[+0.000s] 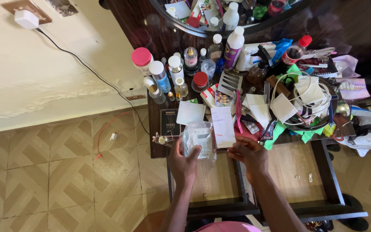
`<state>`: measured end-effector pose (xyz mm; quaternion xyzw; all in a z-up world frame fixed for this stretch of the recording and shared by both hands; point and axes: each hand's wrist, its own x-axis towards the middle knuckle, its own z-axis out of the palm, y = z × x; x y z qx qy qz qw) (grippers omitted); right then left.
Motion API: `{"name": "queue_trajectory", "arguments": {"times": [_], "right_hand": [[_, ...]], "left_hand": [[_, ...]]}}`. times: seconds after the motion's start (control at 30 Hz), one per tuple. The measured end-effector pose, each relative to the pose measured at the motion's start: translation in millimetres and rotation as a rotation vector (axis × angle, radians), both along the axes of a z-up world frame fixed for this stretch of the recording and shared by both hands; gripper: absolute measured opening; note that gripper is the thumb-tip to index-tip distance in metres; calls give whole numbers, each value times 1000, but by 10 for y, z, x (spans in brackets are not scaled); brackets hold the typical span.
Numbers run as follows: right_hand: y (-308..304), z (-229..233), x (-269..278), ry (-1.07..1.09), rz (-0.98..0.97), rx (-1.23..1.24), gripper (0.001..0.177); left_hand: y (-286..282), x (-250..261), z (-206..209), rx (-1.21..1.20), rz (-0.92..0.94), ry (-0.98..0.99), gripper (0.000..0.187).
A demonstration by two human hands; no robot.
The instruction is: The person organizes a cluttered vanity by picking up various items such as a hair tie, wipes, a pouch, a hairbrush, and cables, then placing them into an open drawer. The person continues to sort through small packets and papers, moving them into the drawer as well.
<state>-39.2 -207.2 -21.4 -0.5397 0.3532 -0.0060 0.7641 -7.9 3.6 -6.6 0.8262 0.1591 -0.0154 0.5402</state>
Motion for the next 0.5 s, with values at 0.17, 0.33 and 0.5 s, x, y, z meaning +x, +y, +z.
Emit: {"name": "queue_trajectory", "arguments": {"times": [0.17, 0.33, 0.5], "right_hand": [[-56, -138, 188, -6, -39, -53, 30], [-140, -293, 335, -69, -62, -56, 28], [-334, -315, 283, -118, -86, 20, 28]], "left_hand": [[43, -114, 11, 12, 24, -37, 71], [93, -188, -12, 50, 35, -10, 71], [112, -192, -14, -28, 23, -58, 79]]}}
